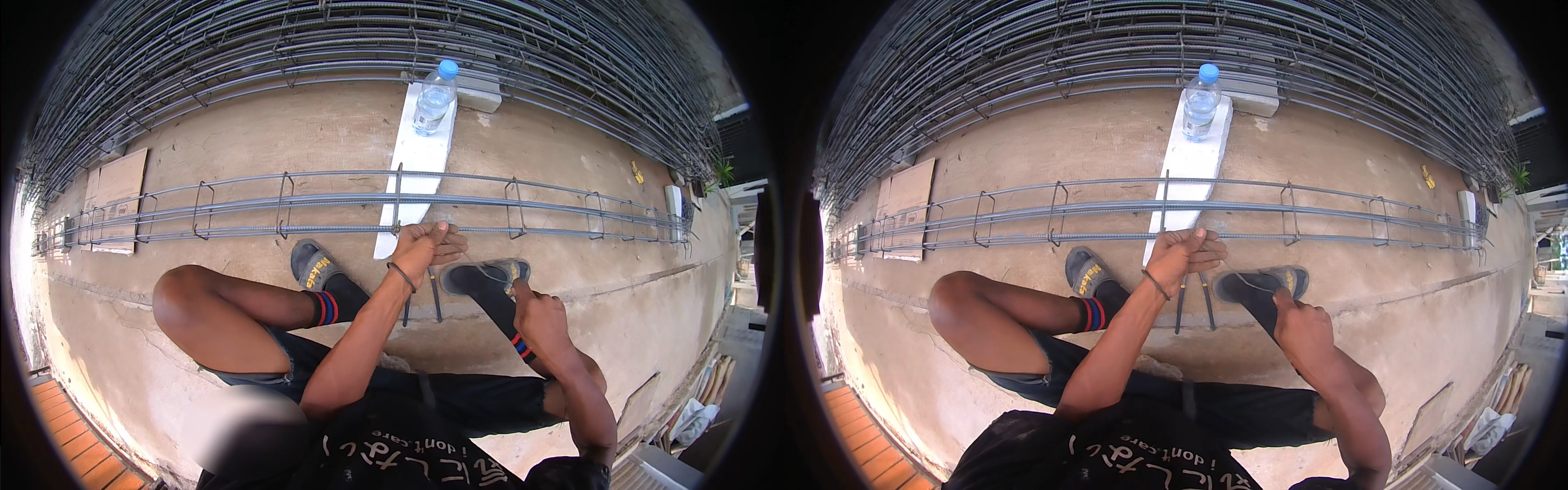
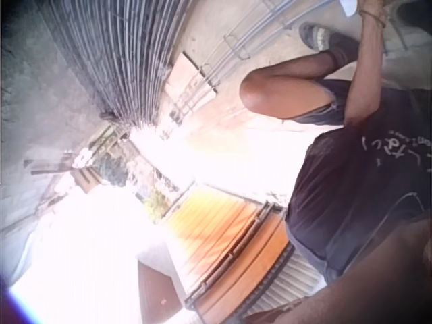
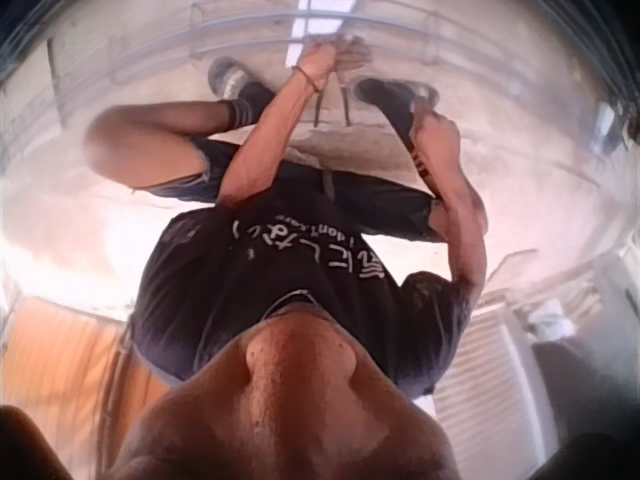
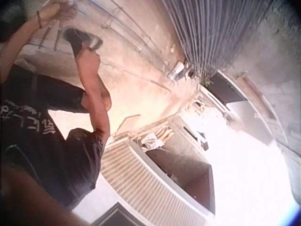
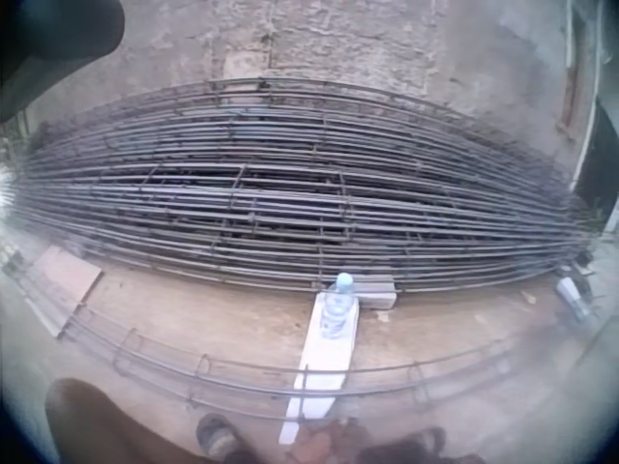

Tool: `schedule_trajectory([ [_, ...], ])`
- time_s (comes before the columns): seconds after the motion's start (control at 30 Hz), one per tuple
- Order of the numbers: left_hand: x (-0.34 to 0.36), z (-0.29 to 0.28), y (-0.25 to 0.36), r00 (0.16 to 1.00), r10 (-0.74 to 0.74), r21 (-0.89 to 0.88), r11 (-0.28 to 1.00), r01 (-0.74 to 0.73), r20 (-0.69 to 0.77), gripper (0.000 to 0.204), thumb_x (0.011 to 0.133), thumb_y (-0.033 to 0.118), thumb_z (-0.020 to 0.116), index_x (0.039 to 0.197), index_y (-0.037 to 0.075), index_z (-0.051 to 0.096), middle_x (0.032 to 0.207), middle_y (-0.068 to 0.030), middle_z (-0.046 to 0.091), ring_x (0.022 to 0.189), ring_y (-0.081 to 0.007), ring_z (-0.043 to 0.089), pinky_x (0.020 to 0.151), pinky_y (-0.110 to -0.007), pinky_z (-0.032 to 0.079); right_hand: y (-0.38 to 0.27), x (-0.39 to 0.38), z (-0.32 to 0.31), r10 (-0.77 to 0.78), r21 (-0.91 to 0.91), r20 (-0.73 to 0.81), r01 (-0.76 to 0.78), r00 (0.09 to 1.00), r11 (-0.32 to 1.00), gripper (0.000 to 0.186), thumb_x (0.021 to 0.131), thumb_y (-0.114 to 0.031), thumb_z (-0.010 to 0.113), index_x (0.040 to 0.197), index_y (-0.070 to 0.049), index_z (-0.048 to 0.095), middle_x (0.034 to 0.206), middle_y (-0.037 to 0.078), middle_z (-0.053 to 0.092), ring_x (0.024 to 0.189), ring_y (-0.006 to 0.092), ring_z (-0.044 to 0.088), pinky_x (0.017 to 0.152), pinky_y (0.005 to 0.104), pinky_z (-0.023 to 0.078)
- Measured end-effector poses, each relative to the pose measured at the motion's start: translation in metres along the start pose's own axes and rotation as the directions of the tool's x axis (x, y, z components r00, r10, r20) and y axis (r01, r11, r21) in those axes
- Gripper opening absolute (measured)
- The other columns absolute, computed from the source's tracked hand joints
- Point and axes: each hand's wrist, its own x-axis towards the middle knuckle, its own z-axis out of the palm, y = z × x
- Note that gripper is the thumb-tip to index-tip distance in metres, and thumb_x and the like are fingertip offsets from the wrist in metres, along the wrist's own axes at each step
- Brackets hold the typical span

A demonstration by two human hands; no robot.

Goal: The person secures a rebar structure by wrapping tie wire around the metal rods and twisting it tight using pliers, then positions another tie wire around the bars.

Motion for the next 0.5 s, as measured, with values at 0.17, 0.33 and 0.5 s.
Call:
schedule_trajectory([
  [0.17,0.006,-0.018,-0.004,0.987,0.133,-0.335,0.937,-0.096,0.091,0.028,0.097,0.023,0.055,0.106,-0.003,0.060,0.092,-0.0137,0.068,0.086,-0.0225,0.068,0.076,-0.035,0.056,0.014,0.008,0.035,-0.309,0.458,-0.106,0.323,0.945,0.829,0.026,0.099,-0.025,0.049,0.108,-0.002,0.055,0.057,0.016,0.056,0.041,0.0297,0.050,0.045,0.0379,0.044],
  [0.33,0.004,-0.024,0.002,0.936,0.281,-0.399,0.899,-0.179,0.212,0.022,0.096,0.020,0.056,0.103,0.000,0.061,0.082,-0.0097,0.068,0.073,-0.0193,0.068,0.067,-0.031,0.056,-0.016,-0.007,0.036,-0.412,0.622,0.662,-0.766,0.626,-0.163,0.034,0.103,-0.033,0.043,0.112,-0.004,0.057,0.055,-0.001,0.037,0.043,0.0081,0.030,0.040,0.0236,0.027],
  [0.5,-0.003,-0.028,0.006,0.986,0.156,-0.012,0.988,-0.155,0.053,0.025,0.092,0.024,0.064,0.095,0.000,0.066,0.081,-0.0095,0.069,0.072,-0.0179,0.068,0.064,-0.030,0.056,-0.007,-0.003,0.049,-0.078,0.781,0.582,-0.530,0.809,0.331,0.035,0.100,-0.032,0.051,0.125,-0.007,0.055,0.061,-0.004,0.038,0.052,0.0037,0.030,0.045,0.0214,0.027],
])
